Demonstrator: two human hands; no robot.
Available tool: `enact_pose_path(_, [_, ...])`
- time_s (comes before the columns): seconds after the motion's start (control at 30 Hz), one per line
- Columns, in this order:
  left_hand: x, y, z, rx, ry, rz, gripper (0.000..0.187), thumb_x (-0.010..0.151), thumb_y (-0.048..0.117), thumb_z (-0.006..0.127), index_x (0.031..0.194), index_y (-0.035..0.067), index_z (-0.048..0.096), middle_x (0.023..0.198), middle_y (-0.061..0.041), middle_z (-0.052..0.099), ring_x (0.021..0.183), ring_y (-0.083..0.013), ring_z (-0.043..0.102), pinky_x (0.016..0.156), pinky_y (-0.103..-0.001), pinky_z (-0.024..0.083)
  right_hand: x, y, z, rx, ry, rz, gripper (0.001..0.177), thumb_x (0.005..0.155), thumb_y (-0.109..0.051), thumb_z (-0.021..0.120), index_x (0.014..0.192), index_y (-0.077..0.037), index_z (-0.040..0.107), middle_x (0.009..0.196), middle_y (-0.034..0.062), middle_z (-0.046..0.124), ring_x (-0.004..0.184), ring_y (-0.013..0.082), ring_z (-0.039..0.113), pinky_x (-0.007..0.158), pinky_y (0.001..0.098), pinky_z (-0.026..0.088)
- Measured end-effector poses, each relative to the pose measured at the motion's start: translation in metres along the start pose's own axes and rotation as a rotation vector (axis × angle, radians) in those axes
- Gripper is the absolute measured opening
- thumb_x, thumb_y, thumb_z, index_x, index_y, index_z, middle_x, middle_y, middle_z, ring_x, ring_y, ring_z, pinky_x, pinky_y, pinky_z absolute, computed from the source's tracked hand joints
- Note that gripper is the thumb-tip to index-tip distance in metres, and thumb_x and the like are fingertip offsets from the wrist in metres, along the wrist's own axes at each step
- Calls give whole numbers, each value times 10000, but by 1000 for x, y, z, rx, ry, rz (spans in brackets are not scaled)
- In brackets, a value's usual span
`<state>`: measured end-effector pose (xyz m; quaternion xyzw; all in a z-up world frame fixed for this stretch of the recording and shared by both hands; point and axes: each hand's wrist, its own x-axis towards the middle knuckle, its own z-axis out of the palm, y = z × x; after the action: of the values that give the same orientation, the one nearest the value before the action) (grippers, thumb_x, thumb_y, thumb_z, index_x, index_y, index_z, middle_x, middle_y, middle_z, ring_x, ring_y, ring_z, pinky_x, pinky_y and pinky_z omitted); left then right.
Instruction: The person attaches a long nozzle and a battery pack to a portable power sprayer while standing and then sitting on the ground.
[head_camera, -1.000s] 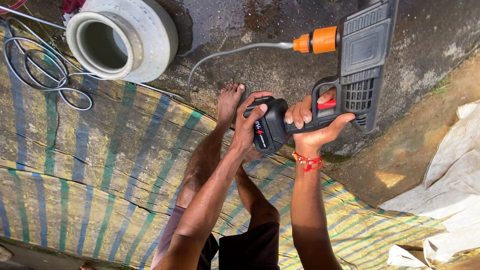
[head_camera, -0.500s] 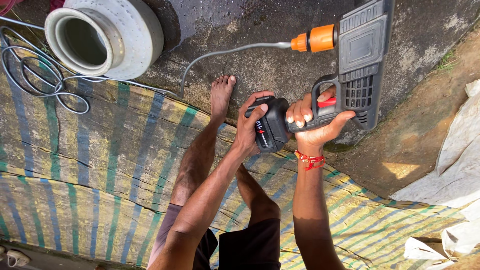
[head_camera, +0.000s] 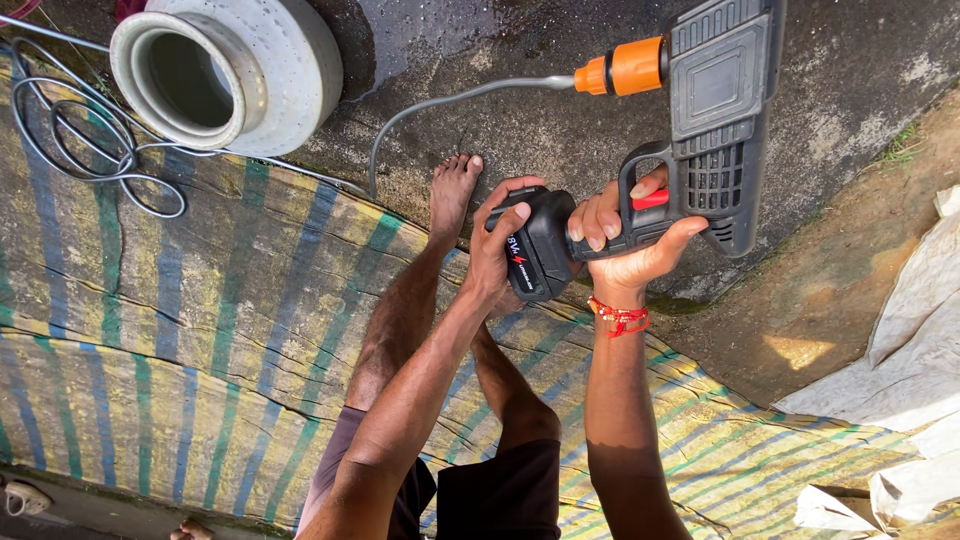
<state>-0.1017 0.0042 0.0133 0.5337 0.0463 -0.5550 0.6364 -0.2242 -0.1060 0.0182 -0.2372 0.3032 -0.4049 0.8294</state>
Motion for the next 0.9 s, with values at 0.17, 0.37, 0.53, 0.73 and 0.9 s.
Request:
enact_pose_path(0.17, [6, 2, -3, 7, 3, 0, 537, 897, 369, 669, 1284, -2, 635, 1122, -121, 709, 996, -188, 707, 924, -321, 588, 7, 1, 7, -14, 9, -4, 671, 963, -770, 528, 1093, -113, 507, 646, 41, 426, 478, 149, 433, 523, 359, 447])
enact_pose_path(0.37, [11, 8, -5, 11, 9, -3, 523, 898, 344, 664, 1292, 3, 633, 1116, -109, 710, 987, -175, 696, 914, -309, 578, 11, 4, 11, -26, 31, -1, 673, 962, -777, 517, 1091, -117, 511, 640, 39, 420, 475, 151, 429, 519, 364, 443])
enact_pose_path(0.53, [11, 12, 0, 29, 18, -35, 494, 897, 317, 664, 1283, 10, 640, 1106, -98, 711, 979, -166, 687, 901, -306, 574, 11, 1, 7, 5, 40, 12, 667, 948, -779, 515, 1087, -126, 508, 647, 39, 416, 470, 153, 436, 526, 364, 449])
enact_pose_path(0.73, [11, 12, 0, 19, 5, -12, 491, 900, 319, 660, 1286, 14, 639, 1127, -91, 703, 1007, -165, 683, 926, -299, 563, 12, 2, 8, -27, 35, -3, 668, 964, -779, 518, 1085, -122, 505, 638, 31, 410, 469, 144, 422, 521, 361, 443])
enact_pose_path(0.9, [13, 10, -3, 21, 18, -12, 483, 901, 306, 653, 1284, 11, 645, 1129, -94, 705, 1009, -167, 683, 932, -301, 561, 13, 5, 8, -18, 38, 10, 665, 957, -776, 520, 1085, -124, 506, 639, 38, 418, 471, 152, 425, 522, 364, 444])
